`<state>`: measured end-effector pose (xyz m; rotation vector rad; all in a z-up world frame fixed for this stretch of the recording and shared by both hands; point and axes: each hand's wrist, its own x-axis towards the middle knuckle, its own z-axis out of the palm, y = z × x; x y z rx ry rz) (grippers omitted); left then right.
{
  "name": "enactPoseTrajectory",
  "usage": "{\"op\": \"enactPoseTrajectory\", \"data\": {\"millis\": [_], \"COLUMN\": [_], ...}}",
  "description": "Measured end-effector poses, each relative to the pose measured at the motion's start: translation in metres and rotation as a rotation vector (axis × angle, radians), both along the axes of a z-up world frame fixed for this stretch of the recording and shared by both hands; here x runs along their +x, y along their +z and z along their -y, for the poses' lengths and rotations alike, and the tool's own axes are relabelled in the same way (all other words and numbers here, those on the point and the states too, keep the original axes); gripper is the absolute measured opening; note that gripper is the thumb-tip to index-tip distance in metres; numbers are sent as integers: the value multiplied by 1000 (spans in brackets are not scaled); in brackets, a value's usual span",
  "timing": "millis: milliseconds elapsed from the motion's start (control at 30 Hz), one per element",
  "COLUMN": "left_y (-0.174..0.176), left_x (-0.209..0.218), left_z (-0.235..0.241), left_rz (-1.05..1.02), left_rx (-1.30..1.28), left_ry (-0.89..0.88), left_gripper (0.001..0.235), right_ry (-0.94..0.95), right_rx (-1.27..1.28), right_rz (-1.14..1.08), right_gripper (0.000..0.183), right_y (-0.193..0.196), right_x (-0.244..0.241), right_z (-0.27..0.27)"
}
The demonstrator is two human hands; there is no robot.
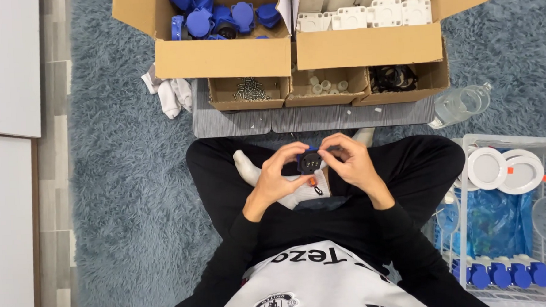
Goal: Assembling light fixture components by inserting blue sockets into white brackets and securing them with a screwdriver.
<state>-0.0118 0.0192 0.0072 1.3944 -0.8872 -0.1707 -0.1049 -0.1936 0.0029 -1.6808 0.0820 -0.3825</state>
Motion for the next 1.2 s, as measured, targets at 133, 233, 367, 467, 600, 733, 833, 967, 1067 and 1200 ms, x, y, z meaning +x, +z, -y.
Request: {"op": "enactPoseTrajectory", "data": {"millis": [133, 233, 367, 467, 600, 733, 833, 967, 1067, 1200], "left_y": [0, -2, -4, -8, -10, -34, -43, -69, -77, -103], "left_x": [-6, -6, -2, 0, -1, -3, -6, -18, -9, 11], "left_z": [-7, -14, -23, -27, -32, -30, -29, -33, -37, -48], "left_rz": [-49, -96, -252, -259, -274, -379, -405, -840, -821, -833], "left_rx": [-8, -14, 30, 80, 78, 26, -15, -311, -317, -192], "left_ry": [-24, -79, -102, -72, -24, 2, -138, -417, -411, -290], "left_gripper": [60, 65, 24, 12, 12, 18, 29, 65, 73, 81], "right_ry": [25, 44, 88, 120, 149, 151, 150, 159, 198, 131], "right_rx": [103, 126, 74, 11, -22, -25, -38, 18, -188, -537], "right_rz": [-36, -74, -92, -88, -79, -70, -57, -115, -80, 124], "right_gripper": [10, 12, 12, 12, 14, 12, 13, 14, 14, 14], "right_y": [-18, -17, -1, 14, 19, 24, 22, 25, 69, 151], "right_x": [-8, -12, -16, -13, -11, -6, -3, 4, 25, 62], "right_z": [-3, -5, -9, -11, -14, -19, -21, -24, -15, 7]}}
